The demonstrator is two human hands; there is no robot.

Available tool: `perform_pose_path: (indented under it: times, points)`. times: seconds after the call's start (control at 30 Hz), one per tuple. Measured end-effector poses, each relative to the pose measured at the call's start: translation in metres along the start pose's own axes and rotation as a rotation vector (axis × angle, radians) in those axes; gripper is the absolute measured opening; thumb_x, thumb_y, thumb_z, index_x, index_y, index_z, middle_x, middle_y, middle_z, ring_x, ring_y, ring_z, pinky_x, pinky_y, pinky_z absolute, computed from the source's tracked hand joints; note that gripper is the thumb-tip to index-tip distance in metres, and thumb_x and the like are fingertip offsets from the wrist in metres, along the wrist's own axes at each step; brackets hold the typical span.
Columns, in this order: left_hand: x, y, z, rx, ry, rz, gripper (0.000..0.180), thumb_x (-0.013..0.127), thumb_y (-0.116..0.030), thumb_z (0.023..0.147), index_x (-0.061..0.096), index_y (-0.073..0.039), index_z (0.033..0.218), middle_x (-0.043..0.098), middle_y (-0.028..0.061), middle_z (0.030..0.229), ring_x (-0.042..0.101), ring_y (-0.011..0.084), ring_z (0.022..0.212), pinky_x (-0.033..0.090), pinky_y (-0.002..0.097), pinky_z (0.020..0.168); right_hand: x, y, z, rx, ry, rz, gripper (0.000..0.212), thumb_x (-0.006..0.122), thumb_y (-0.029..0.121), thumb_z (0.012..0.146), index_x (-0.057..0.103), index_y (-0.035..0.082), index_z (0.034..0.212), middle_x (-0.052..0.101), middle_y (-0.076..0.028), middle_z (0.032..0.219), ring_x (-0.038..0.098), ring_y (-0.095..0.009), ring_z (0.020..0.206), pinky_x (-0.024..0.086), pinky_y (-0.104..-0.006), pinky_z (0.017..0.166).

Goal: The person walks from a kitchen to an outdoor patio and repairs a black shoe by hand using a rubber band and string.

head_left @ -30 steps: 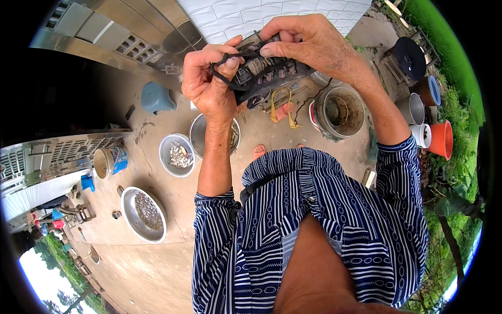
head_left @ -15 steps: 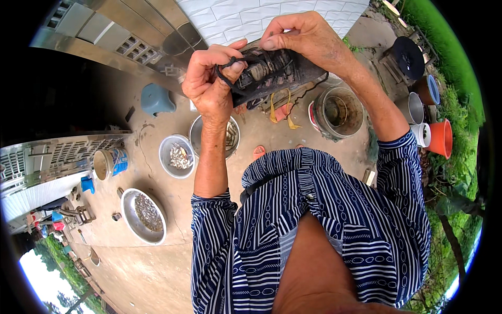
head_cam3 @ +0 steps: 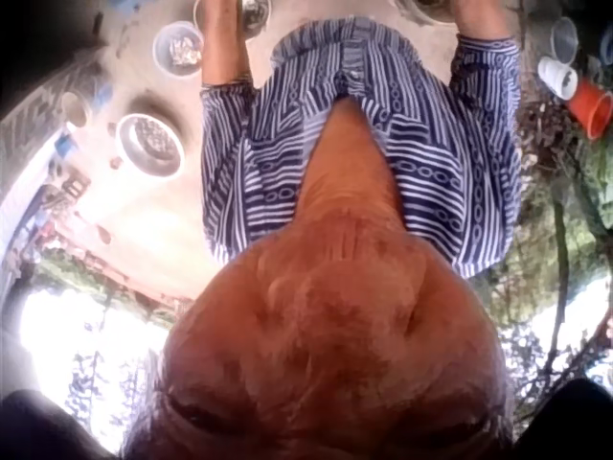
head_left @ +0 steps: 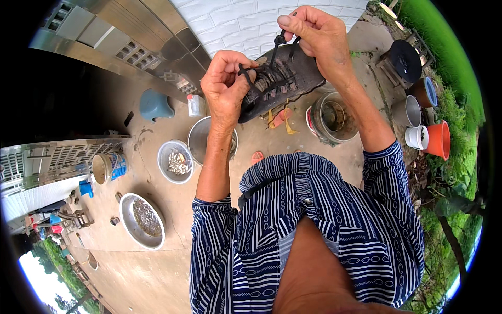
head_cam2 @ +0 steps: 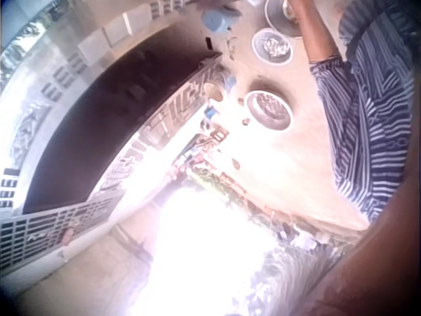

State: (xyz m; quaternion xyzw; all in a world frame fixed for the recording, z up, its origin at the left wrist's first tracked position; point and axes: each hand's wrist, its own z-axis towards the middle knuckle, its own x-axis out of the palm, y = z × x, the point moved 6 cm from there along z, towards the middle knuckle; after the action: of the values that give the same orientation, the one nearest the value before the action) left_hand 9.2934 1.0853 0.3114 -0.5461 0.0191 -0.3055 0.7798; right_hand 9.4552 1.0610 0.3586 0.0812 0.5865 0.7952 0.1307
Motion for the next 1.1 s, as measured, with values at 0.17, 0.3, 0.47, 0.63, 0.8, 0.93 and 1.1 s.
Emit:
perform_pose_path:
  times: [0.17, 0.3, 0.47, 0.63, 0.8, 0.93, 1.1]
  points:
    - [0.006, 0.008, 0.005, -0.075, 0.052, 0.049, 0.022, 0.062, -0.001, 0.073, 0.052, 0.001, 0.093, 0.057, 0.0017, 0.072, 0.053, 0.0062, 0.068, 0.042, 0.0174, 0.061, 0.016, -0.003, -0.007, -0.01, 0.138, -0.096, 0.016, 0.061, 0.019, 0.077, 0.058, 0.003, 0.078, 0.056, 0.003, 0.066, 0.032, 0.002, 0.046, 0.022, -0.0149, 0.039]
    - [0.011, 0.006, 0.011, -0.095, 0.072, 0.148, 0.02, 0.063, -0.003, 0.073, 0.056, 0.002, 0.09, 0.059, 0.002, 0.07, 0.051, 0.004, 0.063, 0.04, 0.0152, 0.058, 0.025, 0.003, -0.011, -0.247, 0.188, -0.116, 0.011, 0.058, 0.012, 0.08, 0.057, 0.001, 0.078, 0.056, 0.002, 0.068, 0.046, -0.001, 0.056, 0.037, -0.0141, 0.049]
    - [0.008, 0.007, 0.008, -0.081, 0.02, 0.23, 0.011, 0.062, -0.003, 0.074, 0.058, 0.002, 0.083, 0.056, -0.0013, 0.064, 0.046, 0.0008, 0.056, 0.036, 0.0138, 0.051, 0.026, -0.012, -0.012, -0.158, 0.233, -0.085, 0.015, 0.06, 0.015, 0.078, 0.058, 0.001, 0.073, 0.053, 0.003, 0.061, 0.045, -0.001, 0.057, 0.035, -0.0147, 0.049]
    - [0.01, 0.008, 0.006, -0.16, -0.033, 0.152, 0.005, 0.055, 0.002, 0.069, 0.054, -0.002, 0.067, 0.044, -0.0073, 0.052, 0.034, -0.0016, 0.048, 0.026, 0.0148, 0.042, 0.026, -0.017, -0.017, 0.005, 0.255, -0.075, 0.02, 0.061, 0.02, 0.078, 0.057, 0.002, 0.071, 0.047, 0.004, 0.056, 0.039, -0.002, 0.053, 0.03, -0.0179, 0.046]
    - [0.018, 0.014, 0.006, -0.225, 0.001, 0.004, 0.007, 0.052, 0.003, 0.07, 0.052, -0.002, 0.065, 0.045, -0.0062, 0.053, 0.036, -0.0006, 0.048, 0.027, 0.0158, 0.043, 0.016, -0.013, -0.016, -0.019, 0.114, -0.033, 0.017, 0.06, 0.017, 0.078, 0.056, 0.002, 0.069, 0.049, 0.003, 0.058, 0.041, -0.003, 0.054, 0.032, -0.0181, 0.047]
    - [0.004, 0.026, -0.013, -0.258, -0.014, 0.004, 0.009, 0.049, 0.005, 0.069, 0.05, -0.002, 0.064, 0.048, -0.0043, 0.055, 0.038, 0.0003, 0.048, 0.028, 0.0159, 0.044, -0.036, 0.004, 0.015, -0.109, -0.095, 0.404, 0.012, 0.056, 0.015, 0.08, 0.058, 0.004, 0.076, 0.047, 0.004, 0.062, 0.026, 0.001, 0.046, 0.017, -0.0154, 0.04]
    - [0.009, 0.015, 0.002, -0.196, -0.098, -0.176, 0.009, 0.052, 0.003, 0.07, 0.051, 0.0, 0.078, 0.055, 0.0054, 0.068, 0.05, 0.0084, 0.055, 0.036, 0.0174, 0.046, -0.051, -0.014, 0.021, 0.06, -0.215, 0.202, 0.009, 0.059, 0.014, 0.077, 0.055, 0.006, 0.078, 0.048, 0.003, 0.059, 0.028, -0.001, 0.039, 0.018, -0.0171, 0.033]
